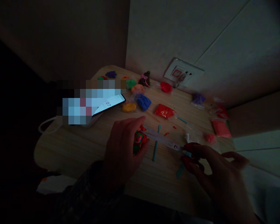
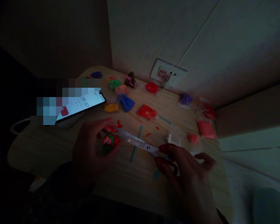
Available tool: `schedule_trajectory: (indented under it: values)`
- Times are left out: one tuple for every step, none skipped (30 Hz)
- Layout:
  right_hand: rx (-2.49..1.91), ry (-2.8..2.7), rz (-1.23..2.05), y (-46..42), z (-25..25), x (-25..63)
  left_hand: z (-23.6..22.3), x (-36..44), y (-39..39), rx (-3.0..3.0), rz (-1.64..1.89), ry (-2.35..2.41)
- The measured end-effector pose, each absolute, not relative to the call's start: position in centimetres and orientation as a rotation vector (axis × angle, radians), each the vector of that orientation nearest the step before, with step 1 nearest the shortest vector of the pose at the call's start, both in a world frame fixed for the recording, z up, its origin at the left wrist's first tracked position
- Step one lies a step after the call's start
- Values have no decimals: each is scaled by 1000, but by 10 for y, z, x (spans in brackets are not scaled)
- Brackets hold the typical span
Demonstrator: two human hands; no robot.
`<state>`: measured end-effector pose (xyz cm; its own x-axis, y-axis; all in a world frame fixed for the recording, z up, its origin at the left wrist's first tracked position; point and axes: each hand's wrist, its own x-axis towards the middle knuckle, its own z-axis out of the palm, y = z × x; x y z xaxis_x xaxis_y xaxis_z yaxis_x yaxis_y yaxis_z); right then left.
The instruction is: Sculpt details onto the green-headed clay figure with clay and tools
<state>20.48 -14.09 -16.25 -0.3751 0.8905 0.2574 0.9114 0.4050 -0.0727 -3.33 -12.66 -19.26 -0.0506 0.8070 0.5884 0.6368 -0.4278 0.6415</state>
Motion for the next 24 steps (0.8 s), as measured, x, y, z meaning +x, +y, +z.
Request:
schedule_trajectory:
  values:
    - [-1582,-2410,-117,-141,-163,205,-192,-33,-127,2034,1480,1572]
    - [-1583,-2415,-112,-140,-163,205,-192,-33,-127,2031,1481,1568]
    - [-1583,-2421,-105,-140,-164,205,-192,-33,-127,2026,1484,1567]
    - [-1583,-2426,-97,-140,-164,206,-192,-34,-127,2025,1488,1564]
    - [-1584,-2428,-90,-139,-164,206,-192,-34,-127,2024,1485,1566]
    - [-1586,-2424,-88,-139,-164,206,-192,-34,-127,2030,1480,1564]
    - [-1587,-2423,-84,-139,-163,207,-192,-34,-127,2036,1472,1565]
    - [-1586,-2420,-84,-140,-163,207,-192,-34,-127,2041,1463,1567]
    - [-1585,-2419,-89,-140,-163,207,-192,-34,-127,2046,1460,1570]
    - [-1584,-2420,-98,-140,-163,208,-192,-33,-127,2051,1461,1570]
    - [-1582,-2419,-111,-140,-163,208,-192,-33,-127,2053,1465,1571]
    - [-1579,-2417,-123,-140,-163,208,-192,-33,-127,2052,1468,1576]
    - [-1578,-2415,-131,-140,-163,208,-192,-33,-127,2051,1464,1580]
    - [-1578,-2412,-137,-140,-163,209,-192,-33,-127,2054,1461,1583]
    - [-1580,-2411,-136,-140,-164,209,-192,-33,-127,2061,1460,1582]
    - [-1581,-2409,-131,-140,-164,209,-192,-34,-127,2069,1461,1580]
    - [-1583,-2407,-119,-140,-165,210,-192,-34,-127,2079,1469,1573]
    - [-1588,-2402,-101,-140,-166,211,-193,-34,-127,2083,1475,1566]
    - [-1596,-2393,-84,-140,-166,212,-193,-34,-127,2082,1484,1560]
    - [-1605,-2384,-68,-141,-167,213,-193,-34,-126,2071,1489,1559]
    - [-1613,-2375,-52,-141,-168,215,-193,-34,-126,2059,1490,1558]
    - [-1622,-2366,-42,-141,-168,216,-193,-34,-126,2047,1490,1559]
    - [-1633,-2359,-39,-141,-169,218,-193,-33,-126,2035,1487,1561]
    - [-1645,-2353,-37,-142,-169,219,-193,-33,-126,2028,1482,1558]
